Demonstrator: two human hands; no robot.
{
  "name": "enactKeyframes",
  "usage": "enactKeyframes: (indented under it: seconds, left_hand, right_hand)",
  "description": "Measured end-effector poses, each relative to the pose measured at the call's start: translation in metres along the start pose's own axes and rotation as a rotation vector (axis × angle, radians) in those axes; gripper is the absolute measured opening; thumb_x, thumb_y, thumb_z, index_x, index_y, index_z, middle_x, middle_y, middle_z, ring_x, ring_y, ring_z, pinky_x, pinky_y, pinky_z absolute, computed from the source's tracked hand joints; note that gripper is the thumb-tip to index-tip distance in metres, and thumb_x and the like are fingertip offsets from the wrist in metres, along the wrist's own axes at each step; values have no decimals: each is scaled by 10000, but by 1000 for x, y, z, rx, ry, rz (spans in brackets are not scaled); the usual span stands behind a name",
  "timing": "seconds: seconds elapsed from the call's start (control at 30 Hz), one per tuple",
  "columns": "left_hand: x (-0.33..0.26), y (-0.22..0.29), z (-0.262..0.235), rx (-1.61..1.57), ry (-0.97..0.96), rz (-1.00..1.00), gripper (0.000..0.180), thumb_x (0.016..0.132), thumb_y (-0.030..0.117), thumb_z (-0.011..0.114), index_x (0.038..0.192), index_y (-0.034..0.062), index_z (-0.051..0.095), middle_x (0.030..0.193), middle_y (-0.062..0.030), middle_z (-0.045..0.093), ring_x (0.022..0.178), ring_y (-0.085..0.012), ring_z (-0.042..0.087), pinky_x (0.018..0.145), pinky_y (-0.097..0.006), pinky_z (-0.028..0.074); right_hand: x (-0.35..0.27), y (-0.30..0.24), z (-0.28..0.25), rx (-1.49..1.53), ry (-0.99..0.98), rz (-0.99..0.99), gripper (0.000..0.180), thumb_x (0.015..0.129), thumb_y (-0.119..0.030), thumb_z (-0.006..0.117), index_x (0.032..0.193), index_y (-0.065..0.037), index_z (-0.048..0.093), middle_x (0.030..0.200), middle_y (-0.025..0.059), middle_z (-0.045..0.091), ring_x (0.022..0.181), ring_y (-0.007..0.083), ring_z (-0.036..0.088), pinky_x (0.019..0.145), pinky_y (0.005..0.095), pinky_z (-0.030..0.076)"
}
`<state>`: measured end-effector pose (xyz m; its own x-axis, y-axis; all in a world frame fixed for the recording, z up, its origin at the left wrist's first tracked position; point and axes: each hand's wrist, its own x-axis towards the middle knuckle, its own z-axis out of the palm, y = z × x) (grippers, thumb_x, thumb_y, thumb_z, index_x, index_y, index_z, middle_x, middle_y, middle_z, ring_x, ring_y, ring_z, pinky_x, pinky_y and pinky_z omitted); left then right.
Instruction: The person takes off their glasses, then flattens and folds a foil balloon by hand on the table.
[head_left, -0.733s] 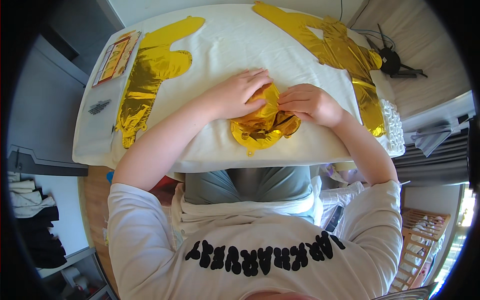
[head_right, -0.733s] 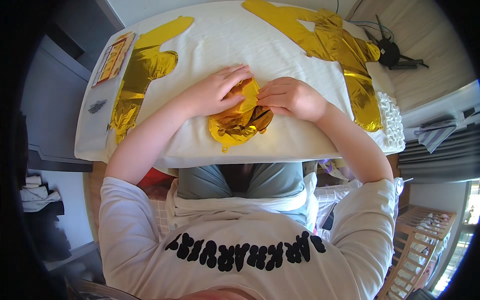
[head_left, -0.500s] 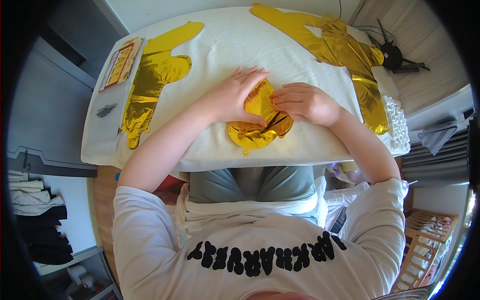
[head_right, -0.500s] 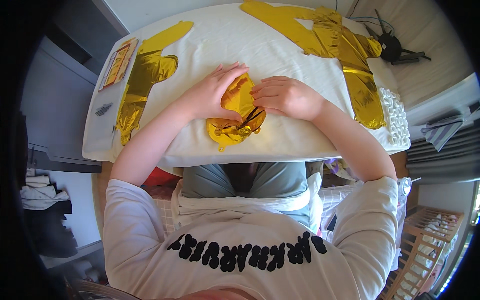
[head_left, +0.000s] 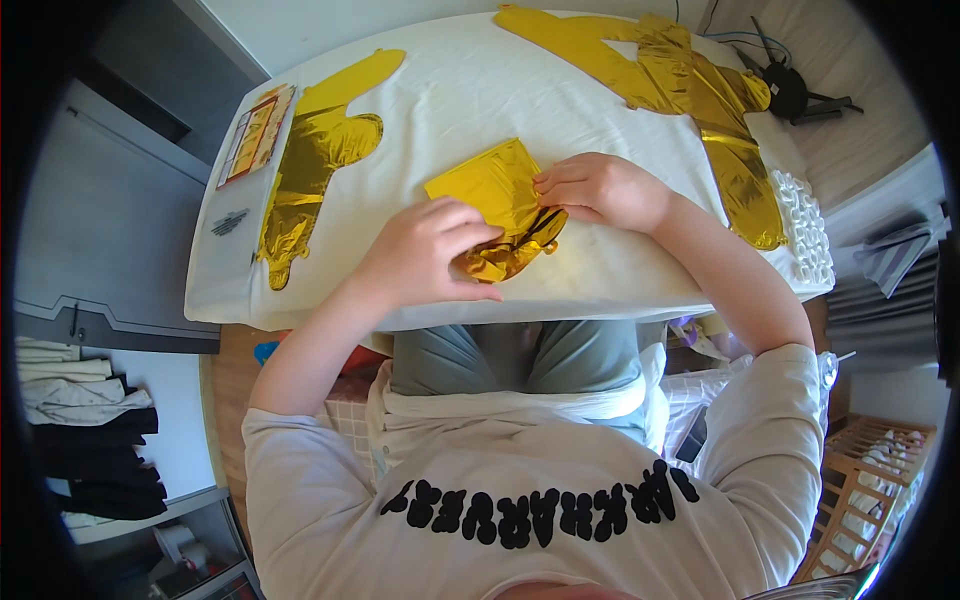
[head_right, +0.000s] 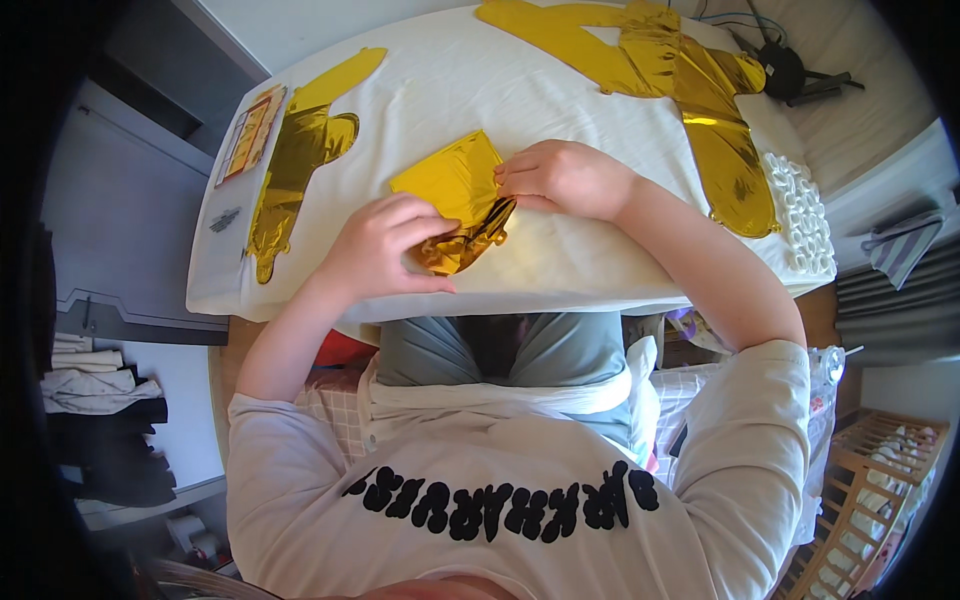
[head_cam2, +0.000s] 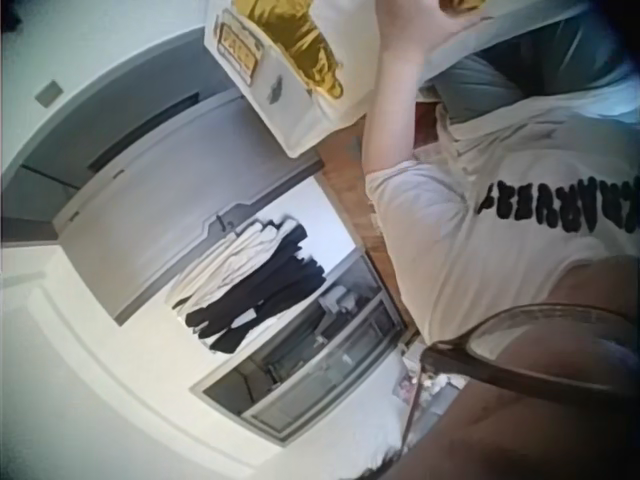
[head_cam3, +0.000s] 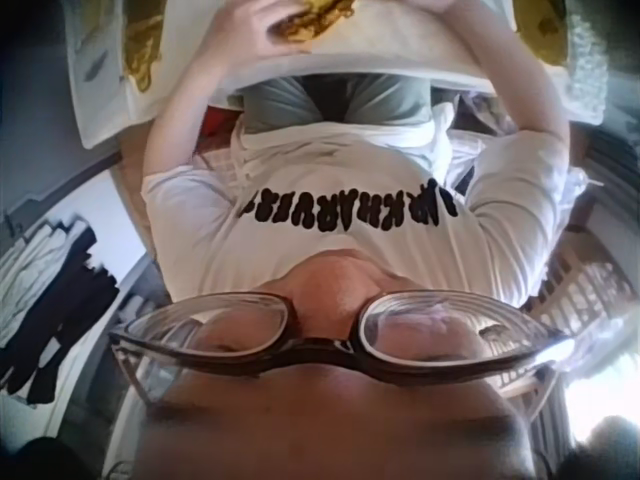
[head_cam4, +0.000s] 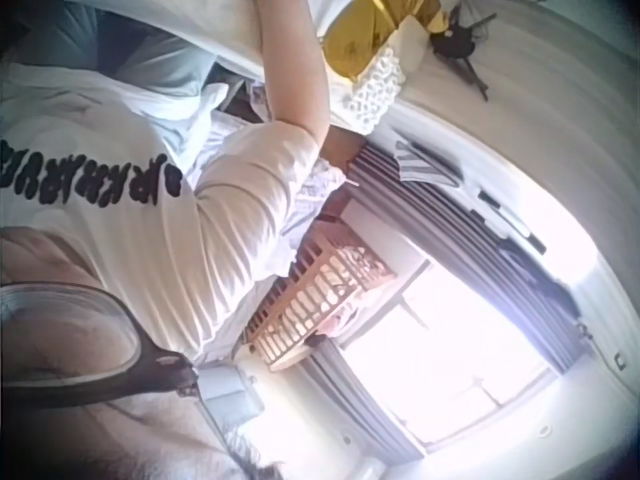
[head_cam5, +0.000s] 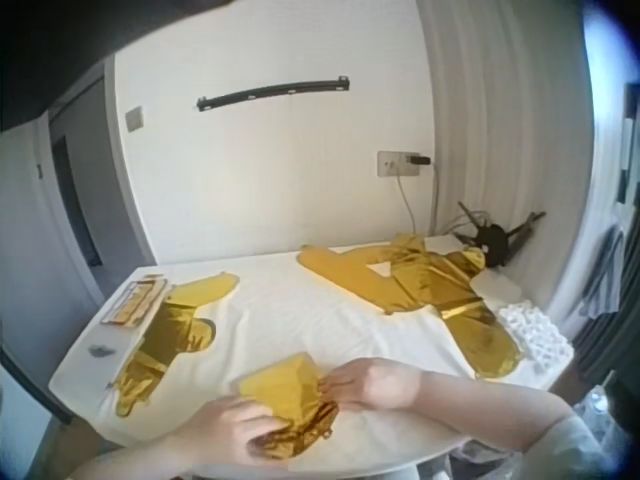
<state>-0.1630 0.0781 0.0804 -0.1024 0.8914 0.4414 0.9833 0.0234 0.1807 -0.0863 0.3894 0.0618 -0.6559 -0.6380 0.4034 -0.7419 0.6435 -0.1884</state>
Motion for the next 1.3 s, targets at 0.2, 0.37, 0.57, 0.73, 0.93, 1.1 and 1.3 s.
enactKeyframes:
  seconds: [0.2,0.37,0.57,0.73,0.93,1.1,1.3]
  left_hand:
    - [-6,27,7,104,29,-53,514,766,446,850,1139,107,752,1040,-33,692,954,-230,686,820,-384,562]
    - [-15,30,10,200,-47,-79,476,822,376,796,1230,142,716,1133,-33,690,1056,-246,668,898,-400,531]
    - [-22,25,8,224,-95,16,513,883,431,745,1317,164,683,1198,-34,670,1131,-264,631,998,-435,473]
    - [-19,26,4,193,-138,-26,708,873,637,687,1403,169,644,1234,-36,649,1151,-251,608,1003,-435,453]
    - [-17,27,-2,293,-186,53,729,886,659,664,1424,170,621,1256,-50,648,1169,-257,601,1041,-446,443]
    - [-12,-1,3,-323,-90,-256,550,1002,432,643,1466,146,569,1272,-69,653,1189,-280,605,1046,-448,466]
    - [19,-58,12,-133,-135,-119,626,1047,356,614,1586,100,428,1656,-154,381,1539,-310,357,1260,-469,299]
  right_hand:
    - [-1,0,2,5,25,12,214,817,-28,758,1030,-23,734,1107,127,738,1109,326,709,953,434,587]
    - [0,-1,1,16,16,20,209,817,-20,754,1026,-24,734,1100,122,740,1110,325,708,948,428,589]
    - [1,-3,-1,25,6,60,197,819,-22,754,1015,-23,734,1108,126,741,1120,324,701,960,428,584]
    - [1,-4,0,49,4,86,166,835,-19,740,1000,-23,735,1107,124,741,1117,323,702,962,425,583]
    - [1,-3,0,40,1,85,159,839,-43,748,997,-20,737,1109,124,741,1123,316,700,965,423,581]
    - [6,-6,-8,29,-42,85,172,842,-60,749,1008,-13,737,1126,125,741,1129,320,692,976,429,573]
    - [6,-6,-10,58,-67,119,195,845,-49,737,1037,-21,737,1156,120,743,1123,328,690,981,432,567]
